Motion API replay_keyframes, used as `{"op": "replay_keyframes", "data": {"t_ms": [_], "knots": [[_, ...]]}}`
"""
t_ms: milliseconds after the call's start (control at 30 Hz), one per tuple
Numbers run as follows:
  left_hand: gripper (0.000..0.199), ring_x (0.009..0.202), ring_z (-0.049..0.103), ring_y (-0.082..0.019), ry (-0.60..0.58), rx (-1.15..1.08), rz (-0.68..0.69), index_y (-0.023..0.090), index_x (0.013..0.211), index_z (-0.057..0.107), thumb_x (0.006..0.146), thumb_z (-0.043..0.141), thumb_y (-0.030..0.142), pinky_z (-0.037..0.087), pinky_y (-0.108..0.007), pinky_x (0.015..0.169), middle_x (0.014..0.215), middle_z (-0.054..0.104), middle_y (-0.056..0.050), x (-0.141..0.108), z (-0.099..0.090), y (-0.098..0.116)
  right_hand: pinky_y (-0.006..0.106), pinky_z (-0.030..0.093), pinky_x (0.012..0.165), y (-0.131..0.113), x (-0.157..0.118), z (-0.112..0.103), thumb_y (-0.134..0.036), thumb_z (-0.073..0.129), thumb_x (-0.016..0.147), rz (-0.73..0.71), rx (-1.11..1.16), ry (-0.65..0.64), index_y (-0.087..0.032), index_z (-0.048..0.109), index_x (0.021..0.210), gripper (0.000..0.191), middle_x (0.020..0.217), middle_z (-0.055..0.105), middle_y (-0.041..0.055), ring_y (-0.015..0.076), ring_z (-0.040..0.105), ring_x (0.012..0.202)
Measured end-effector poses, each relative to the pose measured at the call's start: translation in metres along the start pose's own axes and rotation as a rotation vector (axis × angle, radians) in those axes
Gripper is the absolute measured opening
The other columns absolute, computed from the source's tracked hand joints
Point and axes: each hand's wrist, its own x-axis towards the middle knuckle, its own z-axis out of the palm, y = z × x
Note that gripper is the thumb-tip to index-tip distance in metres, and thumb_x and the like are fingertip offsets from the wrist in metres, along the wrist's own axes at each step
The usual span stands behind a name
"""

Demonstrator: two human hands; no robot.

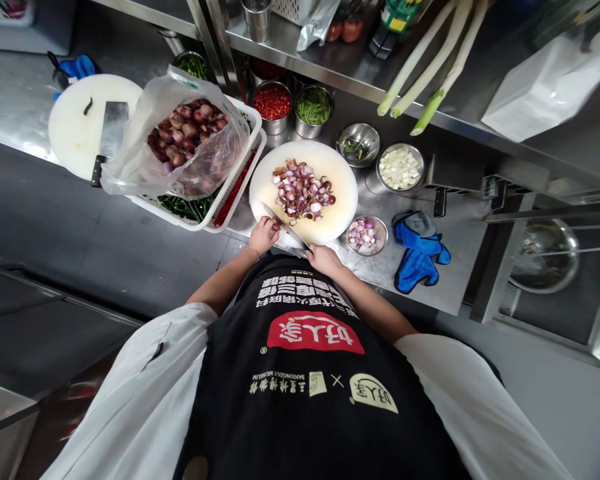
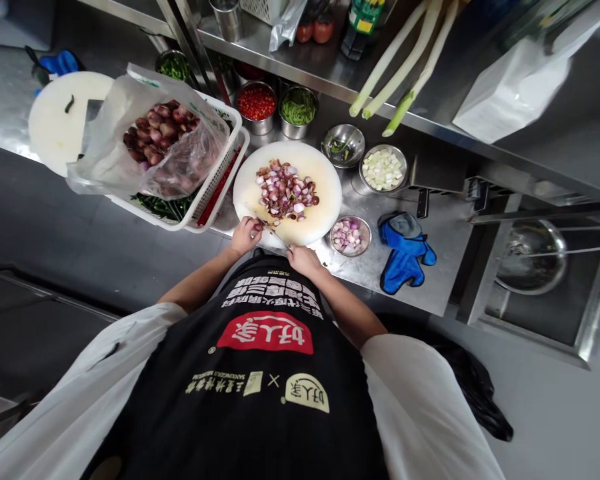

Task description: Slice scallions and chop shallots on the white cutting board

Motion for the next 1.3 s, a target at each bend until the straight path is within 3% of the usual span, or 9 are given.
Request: {"op": "replay_keyframes", "data": {"t_ms": [167, 367, 533, 900, 1000, 1100, 1200, 1300], "knots": [[0.021, 0.117, 0.069, -0.024, -0.012, -0.019, 0.006, 0.023, 0.115, 0.073, 0.098, 0.061, 0.018, 0.061, -0.038, 0.101, 0.128, 0.063, -0.011, 0.002, 0.006, -0.001, 0.031, 0.049, 0.091, 0.016, -0.021, -0.004, -0.039, 0.042, 0.114, 0.053, -0.016, 0.014, -0.017, 0.068, 0.133, 0.039, 0.12, 0.079, 0.0172, 0.029, 0.075, 0.111], [0.024, 0.126, 0.066, -0.028, -0.019, 0.05, 0.053, 0.023, 0.117, 0.075, 0.095, 0.069, 0.02, 0.059, -0.041, 0.108, 0.133, 0.066, -0.013, 0.006, 0.001, 0.0, 0.032, 0.049, 0.09, 0.006, -0.032, -0.018, -0.039, 0.041, 0.114, 0.021, -0.037, 0.046, -0.018, 0.067, 0.136, 0.04, 0.117, 0.08, 0.0155, 0.0288, 0.075, 0.107], [0.024, 0.12, 0.067, -0.027, -0.096, 0.054, 0.097, 0.023, 0.111, 0.079, 0.102, 0.057, 0.02, 0.058, -0.042, 0.106, 0.124, 0.071, -0.012, 0.011, -0.001, 0.001, 0.033, 0.05, 0.089, -0.002, -0.037, -0.026, -0.038, 0.041, 0.113, -0.009, -0.055, 0.025, -0.017, 0.07, 0.13, 0.039, 0.115, 0.08, 0.017, 0.0295, 0.076, 0.105], [0.023, 0.119, 0.069, -0.025, -0.081, -0.02, 0.064, 0.023, 0.101, 0.079, 0.103, 0.056, 0.021, 0.056, -0.04, 0.108, 0.126, 0.074, -0.012, 0.009, -0.007, 0.004, 0.031, 0.052, 0.087, -0.009, 0.001, -0.004, -0.034, 0.044, 0.112, 0.041, -0.005, -0.011, -0.015, 0.07, 0.13, 0.037, 0.117, 0.08, 0.0178, 0.0281, 0.077, 0.105], [0.016, 0.118, 0.069, -0.027, -0.062, -0.013, 0.042, 0.023, 0.103, 0.078, 0.101, 0.063, 0.026, 0.056, -0.041, 0.106, 0.124, 0.073, -0.012, 0.005, -0.01, 0.007, 0.03, 0.05, 0.088, 0.002, -0.003, -0.002, -0.038, 0.046, 0.112, 0.012, 0.014, 0.015, -0.017, 0.071, 0.129, 0.036, 0.119, 0.08, 0.0155, 0.027, 0.075, 0.107], [0.014, 0.116, 0.068, -0.03, 0.041, 0.007, -0.047, 0.021, 0.101, 0.077, 0.098, 0.069, 0.032, 0.055, -0.043, 0.106, 0.119, 0.072, -0.013, 0.01, -0.01, 0.014, 0.029, 0.049, 0.09, 0.019, -0.018, 0.0, -0.041, 0.046, 0.112, 0.009, 0.057, 0.069, -0.019, 0.07, 0.13, 0.037, 0.118, 0.08, 0.0129, 0.0258, 0.074, 0.108], [0.021, 0.114, 0.067, -0.033, 0.113, 0.007, -0.153, 0.021, 0.099, 0.075, 0.097, 0.072, 0.042, 0.054, -0.048, 0.105, 0.115, 0.07, -0.015, 0.031, -0.006, 0.025, 0.029, 0.048, 0.088, 0.038, -0.036, 0.008, -0.04, 0.045, 0.111, 0.067, 0.121, 0.154, -0.017, 0.07, 0.132, 0.039, 0.111, 0.081, 0.0124, 0.0264, 0.074, 0.103], [0.035, 0.115, 0.066, -0.039, 0.076, 0.018, -0.205, 0.021, 0.097, 0.073, 0.089, 0.08, 0.054, 0.051, -0.054, 0.105, 0.113, 0.07, -0.018, 0.057, 0.005, 0.036, 0.03, 0.047, 0.081, 0.054, -0.049, 0.017, -0.039, 0.044, 0.109, 0.147, 0.21, 0.231, -0.016, 0.072, 0.122, 0.039, 0.1, 0.08, 0.0119, 0.0272, 0.074, 0.095]]}}
